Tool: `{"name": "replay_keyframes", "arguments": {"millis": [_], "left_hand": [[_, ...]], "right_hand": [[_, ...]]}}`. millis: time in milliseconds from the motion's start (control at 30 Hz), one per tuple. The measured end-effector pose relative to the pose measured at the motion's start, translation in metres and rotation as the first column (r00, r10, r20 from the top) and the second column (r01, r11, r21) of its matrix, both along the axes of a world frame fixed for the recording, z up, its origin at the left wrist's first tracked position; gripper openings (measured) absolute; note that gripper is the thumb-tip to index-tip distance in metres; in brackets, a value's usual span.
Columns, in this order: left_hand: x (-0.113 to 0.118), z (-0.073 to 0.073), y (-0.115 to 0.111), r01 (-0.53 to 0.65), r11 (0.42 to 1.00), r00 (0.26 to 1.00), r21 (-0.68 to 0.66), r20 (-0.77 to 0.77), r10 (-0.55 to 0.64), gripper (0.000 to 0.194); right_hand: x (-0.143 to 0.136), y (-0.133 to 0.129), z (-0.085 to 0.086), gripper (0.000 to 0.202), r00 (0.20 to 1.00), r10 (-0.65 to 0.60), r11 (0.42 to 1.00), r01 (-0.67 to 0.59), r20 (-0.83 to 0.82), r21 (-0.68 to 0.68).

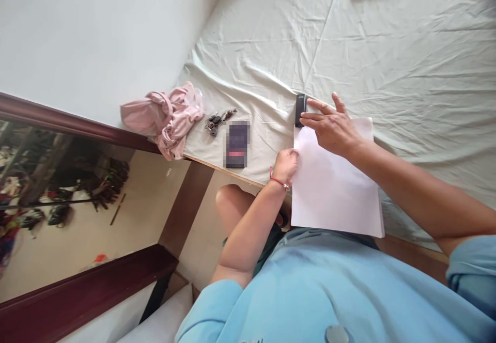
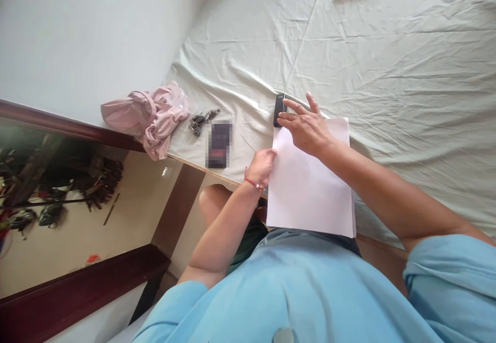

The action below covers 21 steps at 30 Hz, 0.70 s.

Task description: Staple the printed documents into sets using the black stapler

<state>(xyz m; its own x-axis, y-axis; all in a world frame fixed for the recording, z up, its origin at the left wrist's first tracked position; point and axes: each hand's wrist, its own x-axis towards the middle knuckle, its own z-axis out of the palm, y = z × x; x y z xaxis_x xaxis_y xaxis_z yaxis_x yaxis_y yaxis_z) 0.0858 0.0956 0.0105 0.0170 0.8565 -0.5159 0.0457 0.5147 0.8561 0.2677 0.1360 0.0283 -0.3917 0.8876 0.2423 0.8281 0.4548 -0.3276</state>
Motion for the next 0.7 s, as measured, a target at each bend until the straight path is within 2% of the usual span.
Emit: {"name": "replay_keyframes", "arguments": {"millis": [267,400,567,700], "left_hand": [[0.002,0.001,0.000,0.008,0.999,0.998,0.031,-0.065,-0.006,0.025],[0.001,0.002,-0.007,0.060,0.994,0.988,0.088,-0.146,-0.047,0.033],[-0.012,0.010,-0.029,0.160,0.973,0.945,0.169,-0.311,-0.101,0.042],[-0.028,0.016,-0.054,0.172,0.958,0.938,0.230,-0.335,-0.088,0.039]], "right_hand": [[-0.008,-0.002,-0.004,0.055,0.998,-0.040,0.999,0.040,-0.045,-0.010],[-0.009,-0.005,0.003,0.051,0.995,-0.067,0.997,0.069,-0.073,0.029],[0.010,-0.025,0.028,0.044,0.965,-0.210,0.976,0.217,-0.156,0.031],[0.038,-0.056,0.041,0.043,0.868,-0.334,0.911,0.397,-0.367,0.110]]}}
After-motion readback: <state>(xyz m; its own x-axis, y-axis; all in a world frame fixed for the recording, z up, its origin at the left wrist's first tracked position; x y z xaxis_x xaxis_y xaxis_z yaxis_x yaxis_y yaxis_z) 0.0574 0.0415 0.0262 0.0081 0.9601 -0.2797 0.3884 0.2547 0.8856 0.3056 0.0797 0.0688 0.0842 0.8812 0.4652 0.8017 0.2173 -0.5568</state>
